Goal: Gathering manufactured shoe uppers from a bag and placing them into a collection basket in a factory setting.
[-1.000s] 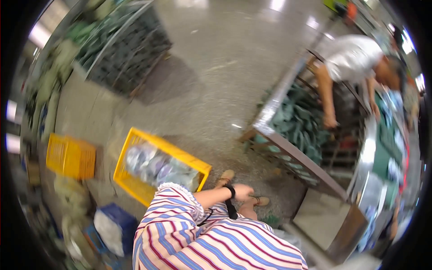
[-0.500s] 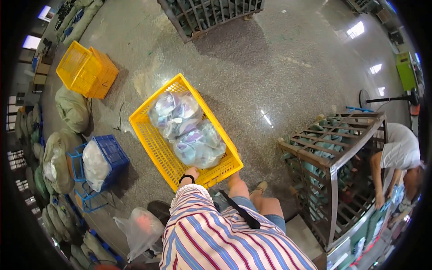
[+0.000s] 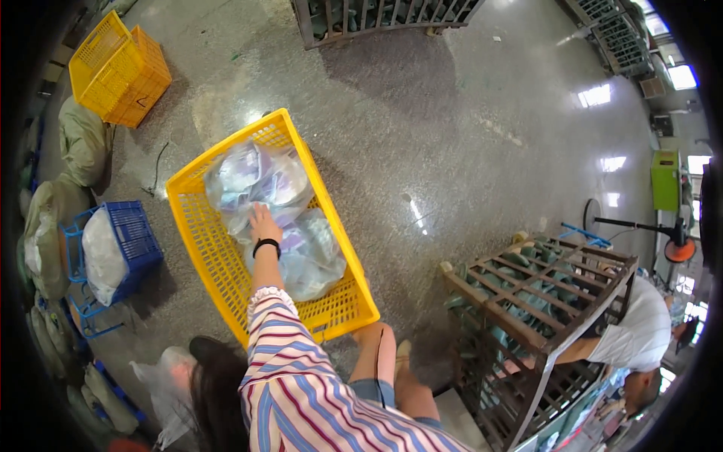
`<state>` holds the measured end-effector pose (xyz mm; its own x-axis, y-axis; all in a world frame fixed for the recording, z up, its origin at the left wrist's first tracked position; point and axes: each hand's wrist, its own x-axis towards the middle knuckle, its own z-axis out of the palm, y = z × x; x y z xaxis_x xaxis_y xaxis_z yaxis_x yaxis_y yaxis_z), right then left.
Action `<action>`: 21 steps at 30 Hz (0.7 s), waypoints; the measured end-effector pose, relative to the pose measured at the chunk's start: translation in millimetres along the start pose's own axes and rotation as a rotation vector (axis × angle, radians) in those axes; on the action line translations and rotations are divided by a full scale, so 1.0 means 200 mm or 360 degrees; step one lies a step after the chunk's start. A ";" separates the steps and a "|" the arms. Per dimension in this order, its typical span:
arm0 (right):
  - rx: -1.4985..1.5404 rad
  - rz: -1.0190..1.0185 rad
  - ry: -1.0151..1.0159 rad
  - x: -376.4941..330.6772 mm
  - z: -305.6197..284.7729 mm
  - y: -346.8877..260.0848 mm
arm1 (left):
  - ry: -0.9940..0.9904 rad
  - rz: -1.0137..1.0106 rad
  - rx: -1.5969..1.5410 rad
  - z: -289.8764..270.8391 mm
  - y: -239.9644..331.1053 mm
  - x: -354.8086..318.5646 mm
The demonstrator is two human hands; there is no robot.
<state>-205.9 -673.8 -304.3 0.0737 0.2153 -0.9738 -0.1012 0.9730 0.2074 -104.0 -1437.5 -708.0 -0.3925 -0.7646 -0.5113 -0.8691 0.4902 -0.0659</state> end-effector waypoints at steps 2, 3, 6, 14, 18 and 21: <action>-0.0018 -0.0015 0.0027 0.07 -0.12 -0.01 | 0.0050 -0.0070 0.0195 -0.01 -0.15 0.13; -0.0029 -0.0031 0.0034 0.11 -0.18 -0.01 | 0.0089 -0.0166 0.0239 -0.02 -0.23 0.17; 0.0025 0.0067 0.0105 0.05 -0.26 0.10 | -0.0288 -0.0771 -0.0499 -0.06 0.04 0.08; 0.0011 -0.0079 0.0115 0.35 -0.44 0.16 | 0.0478 -0.0137 0.0240 -0.20 -0.02 0.01; 0.0055 -0.0122 0.0142 0.59 -0.49 0.10 | 0.0389 -0.0148 0.0130 -0.12 0.01 0.10; 0.0077 -0.0203 0.0078 0.66 -0.46 0.09 | 0.0508 -0.0218 0.0569 0.09 -0.39 0.21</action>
<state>-289.2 -634.8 -437.2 0.0340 0.0865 -0.9957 -0.0460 0.9953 0.0849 -48.1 -1500.1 -740.5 -0.4031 -0.8945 -0.1933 -0.7833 0.4464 -0.4325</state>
